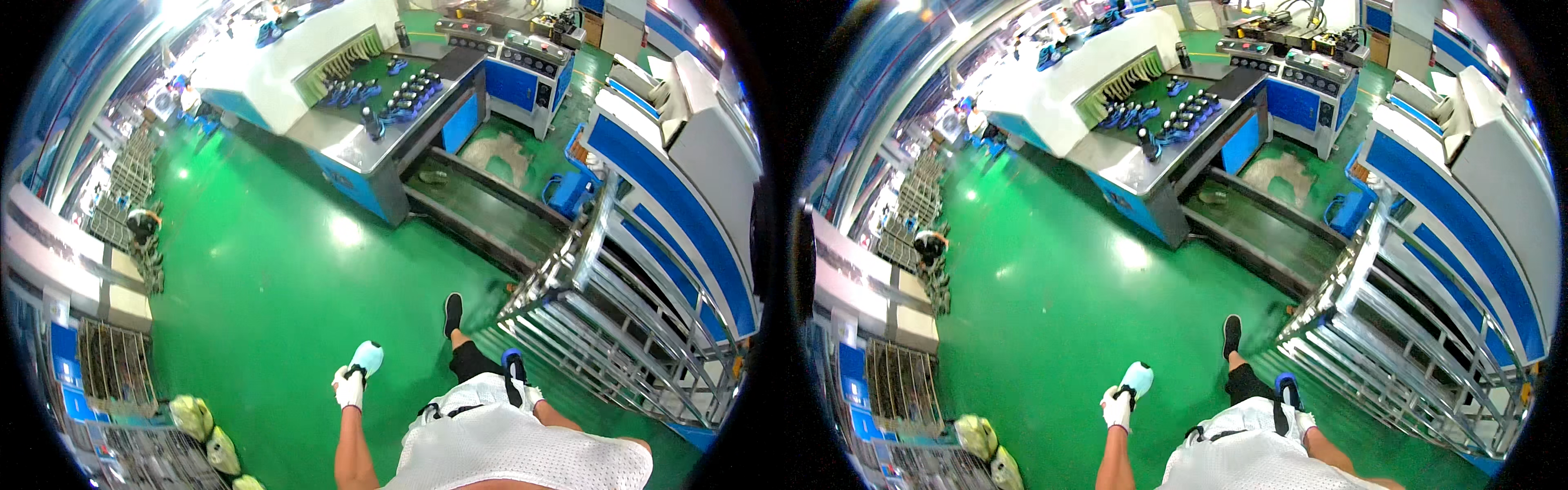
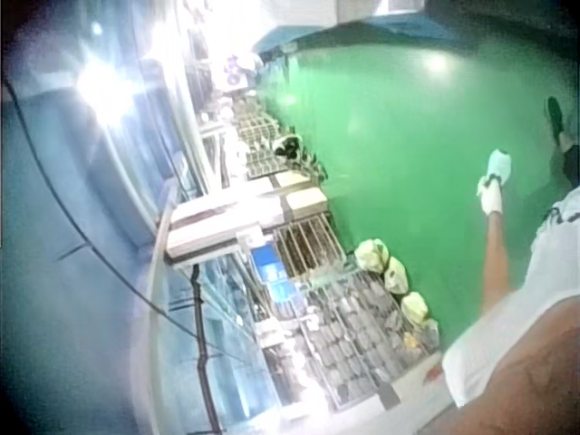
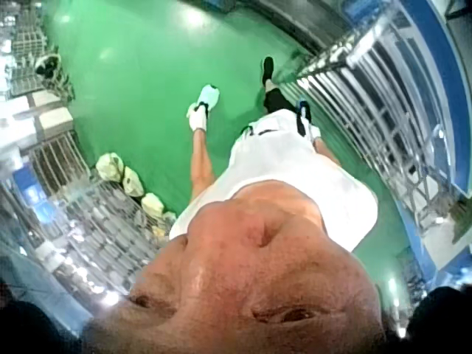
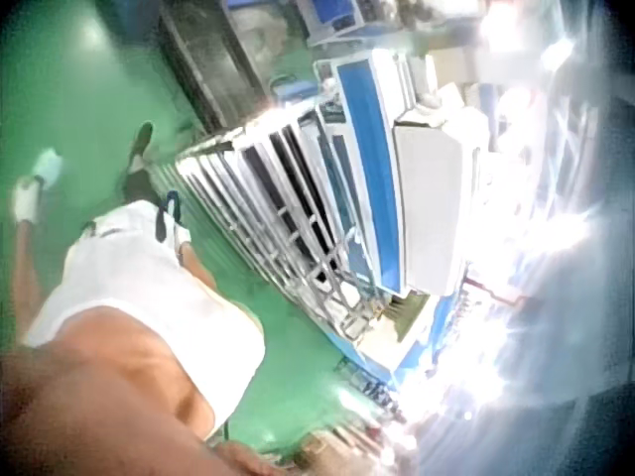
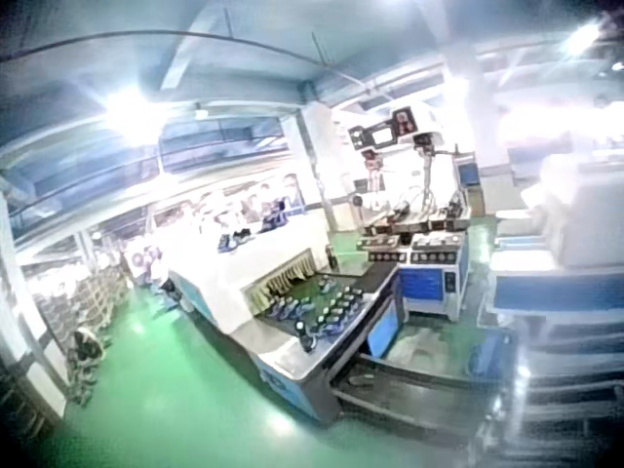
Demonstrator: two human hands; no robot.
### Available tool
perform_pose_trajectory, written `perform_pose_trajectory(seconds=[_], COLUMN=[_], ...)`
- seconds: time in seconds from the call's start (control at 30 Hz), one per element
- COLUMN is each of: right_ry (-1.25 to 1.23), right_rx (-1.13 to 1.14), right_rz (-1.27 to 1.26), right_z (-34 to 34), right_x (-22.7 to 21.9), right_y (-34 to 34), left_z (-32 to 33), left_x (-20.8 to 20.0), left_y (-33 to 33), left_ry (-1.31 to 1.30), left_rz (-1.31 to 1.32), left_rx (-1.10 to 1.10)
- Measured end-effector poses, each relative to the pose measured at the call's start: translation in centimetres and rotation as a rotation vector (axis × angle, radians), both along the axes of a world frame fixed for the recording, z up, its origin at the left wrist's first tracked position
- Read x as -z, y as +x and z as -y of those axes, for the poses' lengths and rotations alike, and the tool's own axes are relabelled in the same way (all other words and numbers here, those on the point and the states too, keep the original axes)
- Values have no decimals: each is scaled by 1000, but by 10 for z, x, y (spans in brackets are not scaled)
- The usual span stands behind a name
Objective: The person picks up shoes from a conveyor belt, walks to a machine, and places the shoes into the machine one at a time while pressing buttons.
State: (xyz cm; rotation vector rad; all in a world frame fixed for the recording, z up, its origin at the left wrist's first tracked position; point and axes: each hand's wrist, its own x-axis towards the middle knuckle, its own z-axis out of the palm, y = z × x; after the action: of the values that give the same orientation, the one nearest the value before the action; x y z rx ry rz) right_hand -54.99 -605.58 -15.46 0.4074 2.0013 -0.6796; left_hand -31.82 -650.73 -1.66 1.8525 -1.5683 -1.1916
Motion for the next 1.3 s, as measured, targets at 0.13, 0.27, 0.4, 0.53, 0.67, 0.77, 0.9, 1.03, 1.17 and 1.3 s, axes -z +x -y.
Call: perform_pose_trajectory(seconds=[0.13, 0.27, 0.4, 0.53, 0.67, 0.77, 0.9, 1.03, 1.17, 1.3], right_ry=[-78, -131, -141, -506, -434, -111, -95, 20, 101, 146], right_rx=[243, 448, 690, 1024, 1172, 1073, 699, 279, 315, 443], right_rz=[-126, -5, -17, 153, 103, -29, -176, -345, -300, -307], right_z=[17, 94, 147, 183, 217, 232, 262, 296, 359, 365], right_x=[160, 116, 88, 108, 126, 180, 181, 149, 74, 48], right_y=[-47, -71, -108, -139, -188, -222, -289, -391, -490, -550], left_z=[74, 123, 149, 173, 208, 238, 284, 325, 376, 391], left_x=[-49, -78, -127, -141, -112, -140, -156, -168, -173, -156], left_y=[-205, -303, -411, -513, -611, -668, -732, -784, -794, -810], left_ry=[-76, -161, -142, -67, -45, 86, 50, 125, 74, 28], left_rz=[-21, 7, -86, -212, -248, -317, -293, -424, -350, -296], left_rx=[375, 580, 688, 797, 1006, 1027, 1118, 1156, 1084, 1071])
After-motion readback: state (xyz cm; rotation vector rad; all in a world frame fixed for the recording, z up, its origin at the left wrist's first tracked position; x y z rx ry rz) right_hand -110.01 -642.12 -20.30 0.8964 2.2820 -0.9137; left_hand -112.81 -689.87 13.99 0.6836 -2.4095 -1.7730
